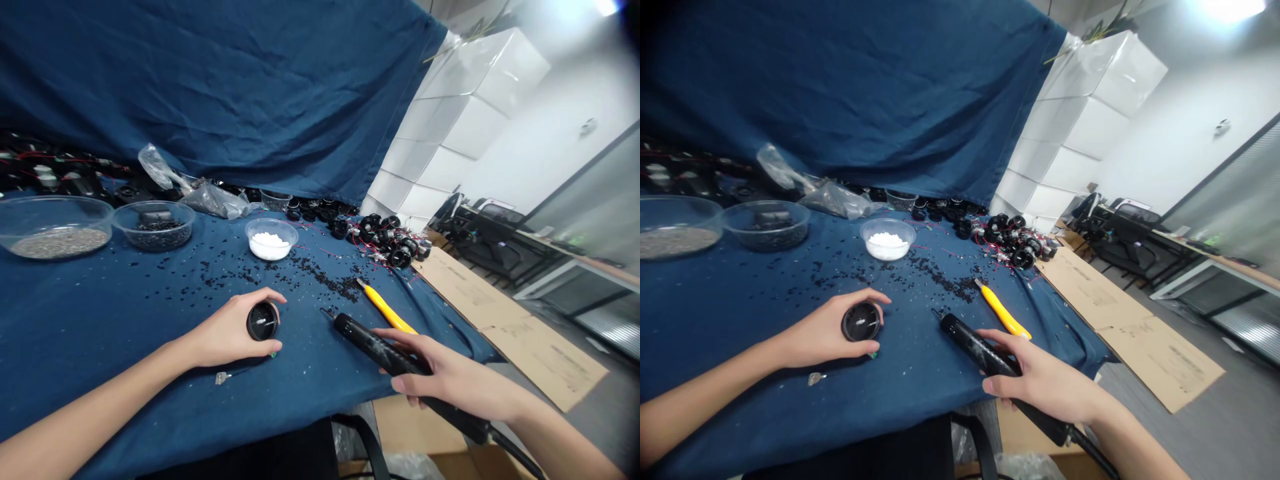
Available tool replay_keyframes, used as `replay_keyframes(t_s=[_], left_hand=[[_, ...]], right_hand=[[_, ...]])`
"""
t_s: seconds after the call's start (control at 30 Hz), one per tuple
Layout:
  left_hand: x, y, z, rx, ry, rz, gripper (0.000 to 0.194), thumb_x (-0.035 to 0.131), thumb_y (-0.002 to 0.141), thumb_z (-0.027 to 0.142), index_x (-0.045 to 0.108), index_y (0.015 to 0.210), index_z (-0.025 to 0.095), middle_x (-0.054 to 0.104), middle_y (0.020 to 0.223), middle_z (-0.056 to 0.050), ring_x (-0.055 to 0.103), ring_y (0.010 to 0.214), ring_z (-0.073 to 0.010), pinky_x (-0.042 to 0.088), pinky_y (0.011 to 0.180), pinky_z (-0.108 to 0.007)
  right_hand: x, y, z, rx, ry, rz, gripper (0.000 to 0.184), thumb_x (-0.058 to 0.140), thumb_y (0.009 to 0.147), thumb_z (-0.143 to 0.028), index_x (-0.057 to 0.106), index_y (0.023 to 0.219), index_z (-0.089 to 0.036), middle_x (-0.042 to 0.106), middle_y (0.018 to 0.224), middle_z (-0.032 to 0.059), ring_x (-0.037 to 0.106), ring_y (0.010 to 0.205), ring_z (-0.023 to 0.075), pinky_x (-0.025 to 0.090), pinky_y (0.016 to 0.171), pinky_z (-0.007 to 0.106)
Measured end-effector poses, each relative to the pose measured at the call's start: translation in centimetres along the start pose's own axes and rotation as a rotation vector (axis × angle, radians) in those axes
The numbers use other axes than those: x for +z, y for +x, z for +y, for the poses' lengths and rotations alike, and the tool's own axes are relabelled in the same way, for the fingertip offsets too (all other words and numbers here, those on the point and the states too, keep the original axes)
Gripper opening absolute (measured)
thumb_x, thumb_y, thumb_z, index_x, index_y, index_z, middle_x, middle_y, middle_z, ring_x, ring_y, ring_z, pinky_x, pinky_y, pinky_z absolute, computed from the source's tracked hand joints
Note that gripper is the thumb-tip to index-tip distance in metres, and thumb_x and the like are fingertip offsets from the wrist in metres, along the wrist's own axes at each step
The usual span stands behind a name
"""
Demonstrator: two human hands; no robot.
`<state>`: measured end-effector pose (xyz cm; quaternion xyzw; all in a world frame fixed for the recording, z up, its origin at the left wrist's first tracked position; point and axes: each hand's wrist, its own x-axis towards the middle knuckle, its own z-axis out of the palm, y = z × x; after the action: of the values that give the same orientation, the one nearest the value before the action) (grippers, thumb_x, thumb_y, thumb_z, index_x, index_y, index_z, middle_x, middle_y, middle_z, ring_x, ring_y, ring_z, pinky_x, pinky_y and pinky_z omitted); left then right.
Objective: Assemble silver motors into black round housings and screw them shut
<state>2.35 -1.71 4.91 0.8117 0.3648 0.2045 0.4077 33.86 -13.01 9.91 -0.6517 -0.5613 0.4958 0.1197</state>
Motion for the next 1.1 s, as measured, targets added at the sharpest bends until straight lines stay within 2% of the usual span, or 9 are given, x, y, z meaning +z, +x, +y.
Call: replay_keyframes(t_s=[0.1, 0.17, 0.3, 0.4, 0.5, 0.67, 0.87, 1.1], left_hand=[[0.0, -0.1, 0.3, -0.017, -0.119, -0.017, 0.046, 0.071, 0.072, 0.029, 0.052, 0.113, 0.023, 0.066, 0.103, -0.002, 0.066, 0.093, -0.0232, 0.050, 0.087, -0.036], [0.0, -0.2, 0.4, -0.017, -0.193, -0.036, 0.047, 0.072, 0.071, 0.030, 0.053, 0.113, 0.023, 0.066, 0.106, -0.003, 0.066, 0.095, -0.0234, 0.050, 0.088, -0.037], [-0.1, -0.1, 0.2, -0.020, -0.370, -0.175, 0.056, 0.074, 0.071, 0.032, 0.051, 0.122, 0.022, 0.068, 0.110, -0.004, 0.065, 0.089, -0.0201, 0.051, 0.087, -0.036], [0.1, -0.1, -0.4, -0.026, -0.467, -0.225, 0.064, 0.074, 0.072, 0.033, 0.047, 0.129, 0.022, 0.068, 0.113, -0.006, 0.064, 0.090, -0.0195, 0.051, 0.086, -0.036], [0.5, -0.1, -0.9, -0.032, -0.525, -0.277, 0.069, 0.076, 0.071, 0.032, 0.046, 0.133, 0.023, 0.067, 0.118, -0.007, 0.064, 0.088, -0.0188, 0.052, 0.081, -0.034], [0.6, -0.2, -0.7, 0.002, -0.560, -0.341, 0.062, 0.077, 0.068, 0.027, 0.053, 0.125, 0.022, 0.066, 0.120, -0.008, 0.064, 0.089, -0.0195, 0.051, 0.077, -0.032], [0.3, -0.2, 0.0, 0.014, -0.563, -0.315, 0.058, 0.076, 0.069, 0.028, 0.055, 0.123, 0.021, 0.067, 0.119, -0.008, 0.064, 0.090, -0.0197, 0.051, 0.081, -0.033], [0.6, -0.2, -0.4, -0.016, -0.646, -0.310, 0.055, 0.077, 0.068, 0.027, 0.057, 0.119, 0.020, 0.067, 0.117, -0.009, 0.064, 0.092, -0.0201, 0.051, 0.084, -0.035]], right_hand=[[0.2, -0.5, -0.3, 0.021, -0.023, 0.000, 0.078, 0.067, 0.080, -0.041, 0.033, 0.146, -0.020, 0.063, 0.106, 0.0065, 0.062, 0.077, 0.0191, 0.052, 0.077, 0.033], [0.4, -0.9, -0.5, 0.022, -0.030, -0.002, 0.080, 0.067, 0.079, -0.043, 0.032, 0.147, -0.021, 0.063, 0.113, 0.0078, 0.063, 0.081, 0.0210, 0.053, 0.078, 0.034], [0.7, -1.8, -1.2, 0.015, -0.064, -0.006, 0.080, 0.068, 0.077, -0.046, 0.035, 0.147, -0.026, 0.054, 0.133, 0.0077, 0.063, 0.095, 0.0263, 0.053, 0.087, 0.038], [1.1, -2.5, -1.6, -0.012, -0.157, 0.014, 0.079, 0.071, 0.074, -0.047, 0.040, 0.145, -0.030, 0.047, 0.142, 0.0043, 0.052, 0.119, 0.0333, 0.041, 0.105, 0.043], [1.4, -3.1, -1.8, -0.049, -0.189, 0.017, 0.078, 0.072, 0.074, -0.046, 0.041, 0.144, -0.031, 0.044, 0.146, 0.0025, 0.041, 0.131, 0.0352, 0.032, 0.112, 0.044], [1.9, -3.5, -2.1, -0.057, -0.204, -0.014, 0.079, 0.072, 0.076, -0.044, 0.038, 0.146, -0.034, 0.040, 0.148, 0.0009, 0.038, 0.134, 0.0328, 0.030, 0.114, 0.043], [2.1, -3.5, -2.1, -0.063, -0.206, 0.001, 0.079, 0.072, 0.077, -0.043, 0.036, 0.146, -0.034, 0.040, 0.149, 0.0010, 0.037, 0.135, 0.0332, 0.029, 0.114, 0.043], [2.3, -3.5, -1.7, -0.058, -0.192, -0.018, 0.079, 0.072, 0.077, -0.041, 0.035, 0.147, -0.036, 0.039, 0.149, -0.0007, 0.036, 0.135, 0.0312, 0.029, 0.115, 0.041]])
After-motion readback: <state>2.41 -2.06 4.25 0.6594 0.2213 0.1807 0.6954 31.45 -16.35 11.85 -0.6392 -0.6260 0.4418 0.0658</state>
